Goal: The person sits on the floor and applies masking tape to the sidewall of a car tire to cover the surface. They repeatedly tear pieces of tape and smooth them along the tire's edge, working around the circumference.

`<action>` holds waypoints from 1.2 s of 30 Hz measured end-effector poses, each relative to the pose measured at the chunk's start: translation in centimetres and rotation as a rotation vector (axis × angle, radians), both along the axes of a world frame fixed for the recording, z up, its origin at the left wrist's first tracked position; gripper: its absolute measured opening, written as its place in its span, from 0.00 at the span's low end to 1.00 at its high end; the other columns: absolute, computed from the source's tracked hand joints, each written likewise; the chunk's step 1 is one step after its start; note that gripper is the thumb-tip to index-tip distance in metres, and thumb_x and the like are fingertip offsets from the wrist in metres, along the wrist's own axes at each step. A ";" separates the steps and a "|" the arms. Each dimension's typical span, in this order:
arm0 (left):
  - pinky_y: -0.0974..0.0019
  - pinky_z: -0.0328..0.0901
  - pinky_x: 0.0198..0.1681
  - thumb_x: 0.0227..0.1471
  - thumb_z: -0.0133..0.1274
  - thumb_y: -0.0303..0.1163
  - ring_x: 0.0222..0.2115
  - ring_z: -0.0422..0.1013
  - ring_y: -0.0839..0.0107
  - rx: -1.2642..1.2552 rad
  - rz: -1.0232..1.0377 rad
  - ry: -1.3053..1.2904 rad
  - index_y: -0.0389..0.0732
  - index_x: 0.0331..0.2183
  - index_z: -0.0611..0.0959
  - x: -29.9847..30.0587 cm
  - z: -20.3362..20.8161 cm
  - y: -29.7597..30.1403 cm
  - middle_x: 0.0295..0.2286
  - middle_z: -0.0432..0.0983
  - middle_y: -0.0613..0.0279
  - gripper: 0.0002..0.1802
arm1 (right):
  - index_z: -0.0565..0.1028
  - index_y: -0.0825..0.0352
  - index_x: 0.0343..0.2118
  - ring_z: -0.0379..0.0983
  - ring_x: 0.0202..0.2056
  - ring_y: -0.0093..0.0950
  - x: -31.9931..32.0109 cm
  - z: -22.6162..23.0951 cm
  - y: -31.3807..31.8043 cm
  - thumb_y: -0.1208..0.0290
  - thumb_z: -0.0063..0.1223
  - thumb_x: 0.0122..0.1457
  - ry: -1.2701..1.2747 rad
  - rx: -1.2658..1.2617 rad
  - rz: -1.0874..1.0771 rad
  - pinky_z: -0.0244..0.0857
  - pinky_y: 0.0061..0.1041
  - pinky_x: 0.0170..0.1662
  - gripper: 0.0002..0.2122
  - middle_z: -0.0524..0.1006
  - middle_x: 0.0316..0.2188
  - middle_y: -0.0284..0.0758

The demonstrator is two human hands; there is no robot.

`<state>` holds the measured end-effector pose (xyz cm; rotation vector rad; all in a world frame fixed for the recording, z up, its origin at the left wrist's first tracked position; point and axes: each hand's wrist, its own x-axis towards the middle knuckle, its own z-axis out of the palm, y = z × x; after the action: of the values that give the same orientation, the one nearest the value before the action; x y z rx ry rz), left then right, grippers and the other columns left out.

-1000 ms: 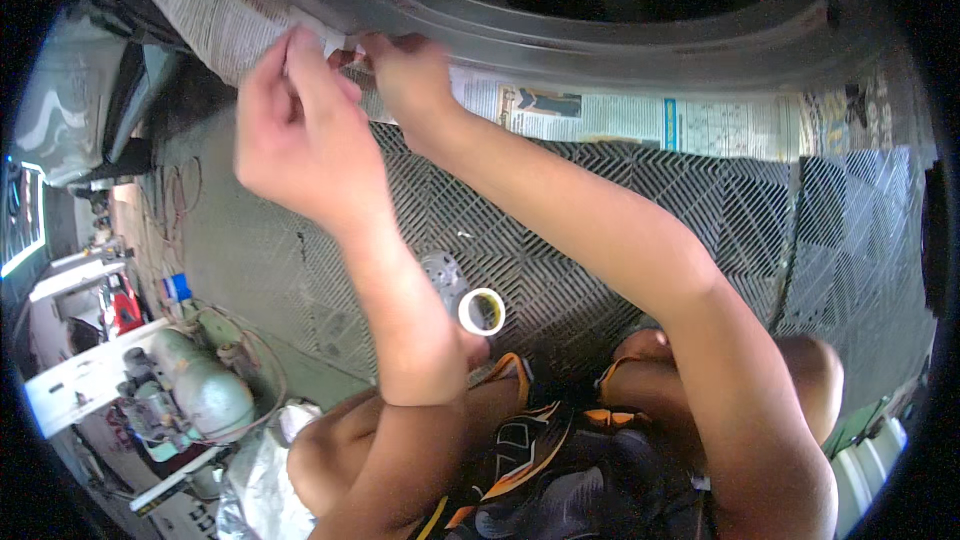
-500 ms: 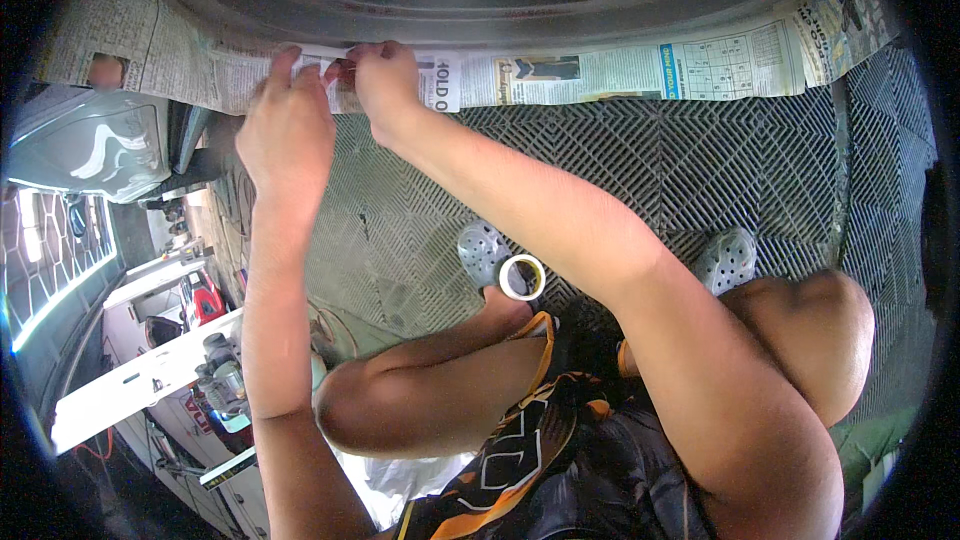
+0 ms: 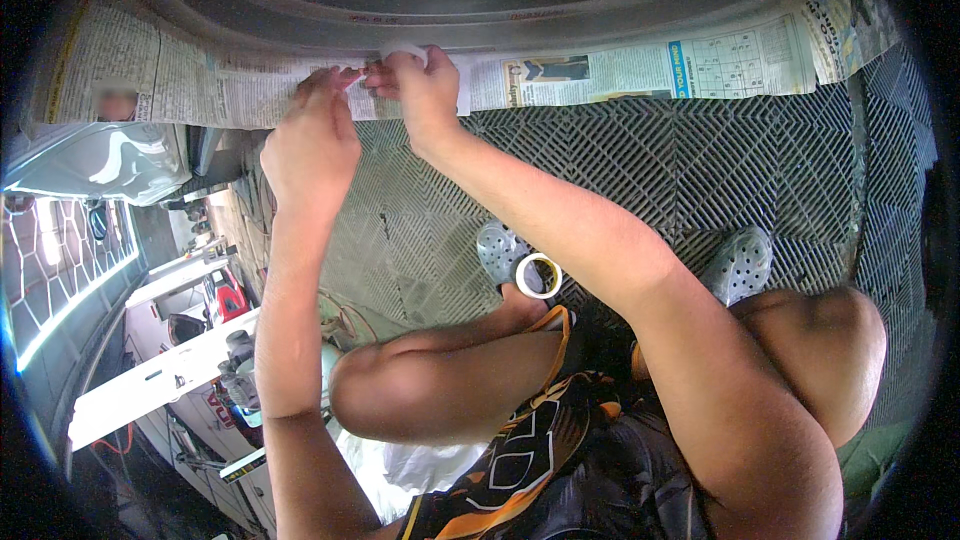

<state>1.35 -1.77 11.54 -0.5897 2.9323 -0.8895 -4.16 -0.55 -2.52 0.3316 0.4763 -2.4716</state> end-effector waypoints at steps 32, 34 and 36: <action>0.55 0.73 0.34 0.58 0.58 0.51 0.30 0.82 0.53 0.347 0.158 0.415 0.37 0.41 0.86 0.4 1.1 1.4 0.28 0.84 0.54 0.25 | 0.72 0.68 0.38 0.81 0.33 0.25 -1.4 -0.9 0.5 0.76 0.61 0.60 0.228 -0.237 0.279 0.71 0.22 0.31 0.08 0.82 0.32 0.38; 0.55 0.74 0.35 0.57 0.59 0.50 0.31 0.82 0.52 0.301 0.149 0.333 0.37 0.40 0.86 -0.3 1.1 1.6 0.28 0.84 0.53 0.24 | 0.72 0.68 0.39 0.82 0.37 0.28 -0.3 -0.3 0.9 0.76 0.59 0.62 0.295 -0.104 0.269 0.74 0.23 0.34 0.07 0.83 0.37 0.39; 0.54 0.74 0.36 0.56 0.60 0.49 0.32 0.82 0.51 0.271 0.155 0.249 0.38 0.39 0.86 -0.8 1.0 1.3 0.29 0.85 0.51 0.22 | 0.72 0.69 0.40 0.83 0.39 0.30 0.1 0.0 0.9 0.76 0.58 0.63 0.265 -0.110 0.246 0.76 0.23 0.36 0.07 0.83 0.39 0.40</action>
<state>0.52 -0.42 12.53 -0.9505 3.0885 -0.4209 -4.01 0.34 -2.50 -0.0963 0.4562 -2.2964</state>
